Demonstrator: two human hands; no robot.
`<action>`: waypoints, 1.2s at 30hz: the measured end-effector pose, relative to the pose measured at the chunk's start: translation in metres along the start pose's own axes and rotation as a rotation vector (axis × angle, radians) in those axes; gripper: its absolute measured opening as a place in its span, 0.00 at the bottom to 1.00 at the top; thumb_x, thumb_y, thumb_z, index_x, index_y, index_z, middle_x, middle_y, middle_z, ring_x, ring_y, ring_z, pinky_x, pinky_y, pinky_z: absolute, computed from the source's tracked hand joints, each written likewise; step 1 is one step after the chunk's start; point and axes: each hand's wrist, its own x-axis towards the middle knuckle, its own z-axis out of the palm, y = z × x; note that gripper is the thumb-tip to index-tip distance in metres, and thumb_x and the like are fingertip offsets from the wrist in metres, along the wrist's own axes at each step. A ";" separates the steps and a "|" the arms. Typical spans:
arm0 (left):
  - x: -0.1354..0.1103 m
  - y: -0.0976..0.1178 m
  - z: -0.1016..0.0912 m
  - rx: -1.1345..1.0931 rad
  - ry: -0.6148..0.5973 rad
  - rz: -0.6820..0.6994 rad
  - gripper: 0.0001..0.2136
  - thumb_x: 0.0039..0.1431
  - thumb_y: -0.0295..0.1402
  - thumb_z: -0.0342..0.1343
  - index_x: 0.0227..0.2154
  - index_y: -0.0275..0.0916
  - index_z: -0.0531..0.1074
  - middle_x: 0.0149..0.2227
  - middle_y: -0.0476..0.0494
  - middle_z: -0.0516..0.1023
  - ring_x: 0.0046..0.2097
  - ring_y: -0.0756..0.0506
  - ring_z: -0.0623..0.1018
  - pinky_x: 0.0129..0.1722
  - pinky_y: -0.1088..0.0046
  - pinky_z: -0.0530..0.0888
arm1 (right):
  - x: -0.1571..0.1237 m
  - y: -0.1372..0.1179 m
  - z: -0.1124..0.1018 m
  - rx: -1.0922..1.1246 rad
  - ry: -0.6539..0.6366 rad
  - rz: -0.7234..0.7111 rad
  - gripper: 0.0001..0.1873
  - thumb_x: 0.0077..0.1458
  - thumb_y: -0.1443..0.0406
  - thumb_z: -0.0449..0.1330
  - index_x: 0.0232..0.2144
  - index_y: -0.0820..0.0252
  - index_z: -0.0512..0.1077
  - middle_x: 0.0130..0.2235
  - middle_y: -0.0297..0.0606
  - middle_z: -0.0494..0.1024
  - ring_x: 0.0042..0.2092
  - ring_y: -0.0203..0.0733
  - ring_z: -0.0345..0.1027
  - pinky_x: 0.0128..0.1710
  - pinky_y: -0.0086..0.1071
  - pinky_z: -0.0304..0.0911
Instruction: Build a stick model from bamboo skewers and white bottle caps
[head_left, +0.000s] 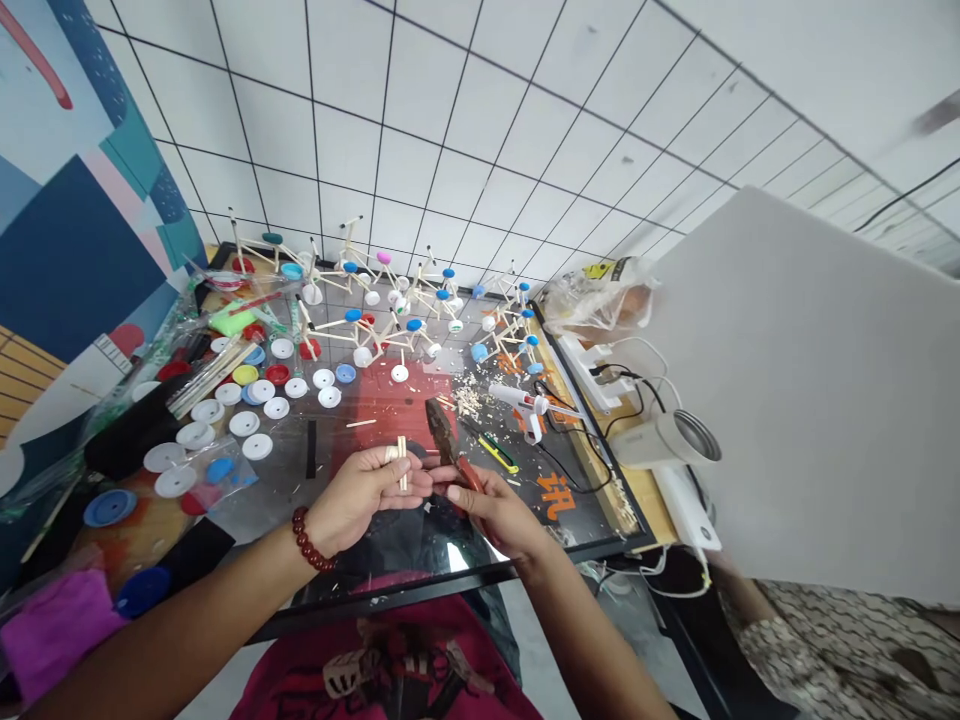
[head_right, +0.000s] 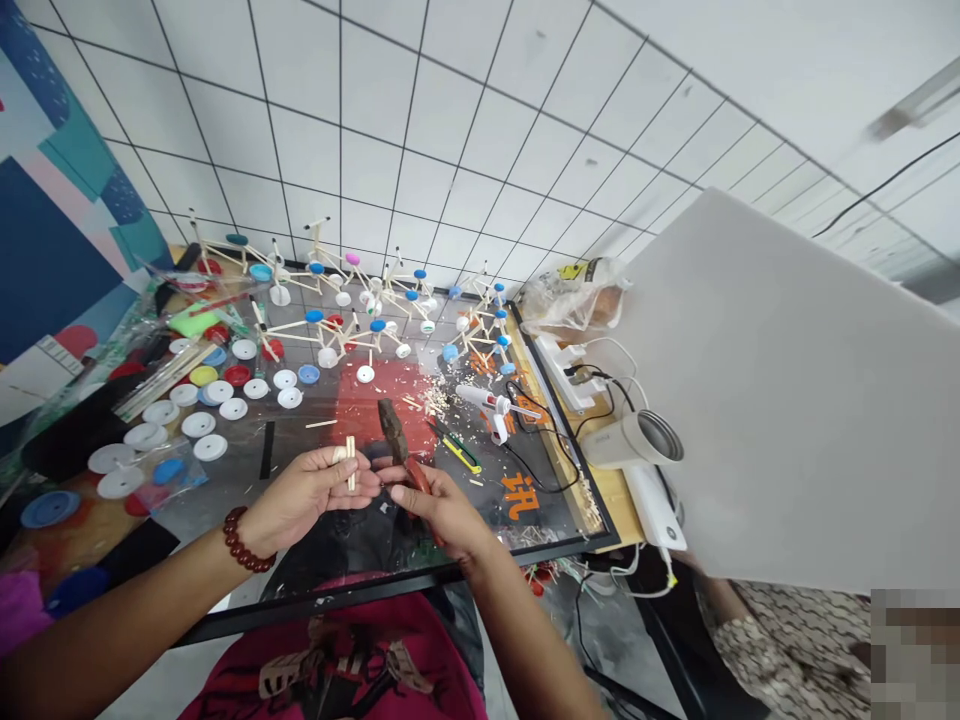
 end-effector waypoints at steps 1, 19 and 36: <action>-0.001 0.002 0.000 0.015 -0.016 -0.004 0.16 0.48 0.42 0.68 0.33 0.34 0.76 0.33 0.38 0.83 0.35 0.43 0.82 0.39 0.66 0.77 | -0.003 -0.002 -0.003 0.039 -0.029 0.038 0.20 0.47 0.53 0.68 0.41 0.57 0.78 0.40 0.40 0.78 0.42 0.44 0.72 0.47 0.39 0.65; -0.008 0.009 -0.005 0.194 -0.222 -0.130 0.17 0.48 0.42 0.66 0.32 0.32 0.76 0.24 0.42 0.79 0.22 0.49 0.77 0.25 0.73 0.75 | -0.022 -0.035 -0.029 -0.181 -0.340 0.227 0.28 0.41 0.66 0.68 0.49 0.55 0.77 0.61 0.37 0.66 0.64 0.50 0.55 0.63 0.42 0.47; -0.015 0.016 0.000 0.188 -0.216 -0.117 0.18 0.45 0.43 0.66 0.33 0.32 0.76 0.23 0.42 0.79 0.20 0.50 0.76 0.22 0.77 0.73 | -0.023 -0.041 -0.021 -0.369 -0.370 0.133 0.32 0.36 0.74 0.55 0.48 0.55 0.75 0.51 0.37 0.67 0.52 0.45 0.62 0.54 0.38 0.55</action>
